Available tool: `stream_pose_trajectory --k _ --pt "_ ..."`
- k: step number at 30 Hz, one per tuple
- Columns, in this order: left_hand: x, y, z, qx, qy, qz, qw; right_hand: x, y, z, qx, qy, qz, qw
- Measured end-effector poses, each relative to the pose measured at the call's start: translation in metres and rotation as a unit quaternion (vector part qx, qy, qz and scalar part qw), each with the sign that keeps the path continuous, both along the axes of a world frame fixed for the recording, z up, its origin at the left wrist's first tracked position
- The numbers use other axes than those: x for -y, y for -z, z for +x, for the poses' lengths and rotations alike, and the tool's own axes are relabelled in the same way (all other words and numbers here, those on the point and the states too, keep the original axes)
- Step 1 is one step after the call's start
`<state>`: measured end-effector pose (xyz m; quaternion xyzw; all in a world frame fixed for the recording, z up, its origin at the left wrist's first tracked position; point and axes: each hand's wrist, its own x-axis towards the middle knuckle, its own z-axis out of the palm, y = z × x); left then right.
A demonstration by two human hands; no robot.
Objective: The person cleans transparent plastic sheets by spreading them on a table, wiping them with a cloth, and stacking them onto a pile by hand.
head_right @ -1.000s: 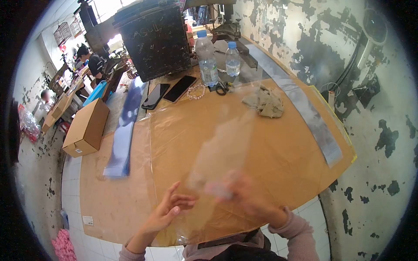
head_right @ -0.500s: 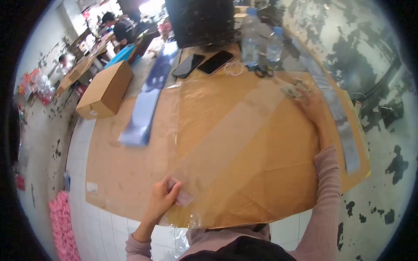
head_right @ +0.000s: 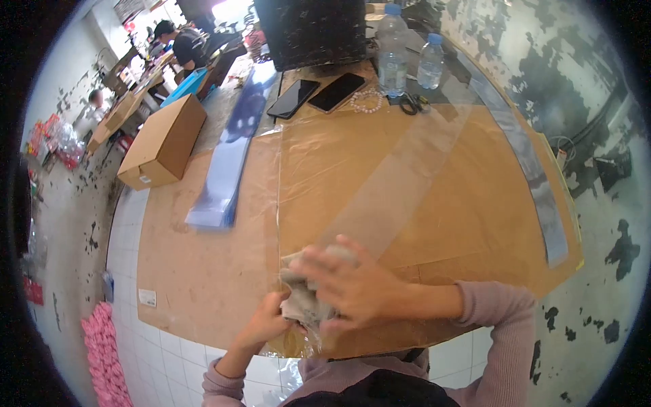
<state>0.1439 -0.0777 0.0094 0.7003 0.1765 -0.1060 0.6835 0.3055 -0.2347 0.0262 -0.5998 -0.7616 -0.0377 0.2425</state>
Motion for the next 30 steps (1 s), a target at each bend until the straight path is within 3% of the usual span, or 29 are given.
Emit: stream_pose_trajectory --k 1,2,3,6,9,12,21,25,28,29,30 --pt "0.000 -0.007 0.001 -0.012 0.022 0.067 0.997 -0.006 0.008 -0.008 0.044 -0.037 -0.058 0.997" --pt "0.000 -0.011 0.002 -0.023 0.040 0.133 0.990 -0.014 0.018 -0.009 0.010 -0.016 -0.047 0.999" --pt "0.003 0.005 -0.004 -0.005 -0.026 0.017 1.000 -0.020 0.027 -0.009 -0.025 0.001 -0.038 0.999" --pt "0.010 -0.005 0.000 -0.009 -0.007 0.129 0.992 -0.024 0.033 -0.009 -0.033 0.031 -0.023 0.999" --pt "0.009 0.003 -0.004 -0.062 -0.055 0.049 0.995 -0.025 0.034 -0.001 0.022 0.069 0.014 0.997" --pt "0.014 -0.012 -0.002 -0.104 -0.017 0.100 0.989 -0.025 0.034 0.015 0.001 0.107 -0.021 0.994" --pt "0.019 -0.027 -0.048 -0.103 -0.061 0.166 0.979 -0.035 0.028 0.060 0.022 0.163 -0.022 0.986" --pt "0.018 -0.035 -0.081 -0.125 -0.060 0.129 0.982 -0.039 0.024 0.064 0.036 0.193 -0.018 0.980" --pt "0.014 -0.049 -0.105 -0.258 -0.034 0.122 0.958 -0.035 0.025 0.063 0.006 0.212 -0.042 0.976" --pt "0.010 -0.046 -0.124 -0.174 0.017 0.160 0.971 -0.034 0.025 0.064 0.008 0.214 -0.043 0.976" --pt "0.012 -0.042 -0.139 -0.158 0.004 0.218 0.963 -0.034 0.025 0.065 0.010 0.216 -0.043 0.975"
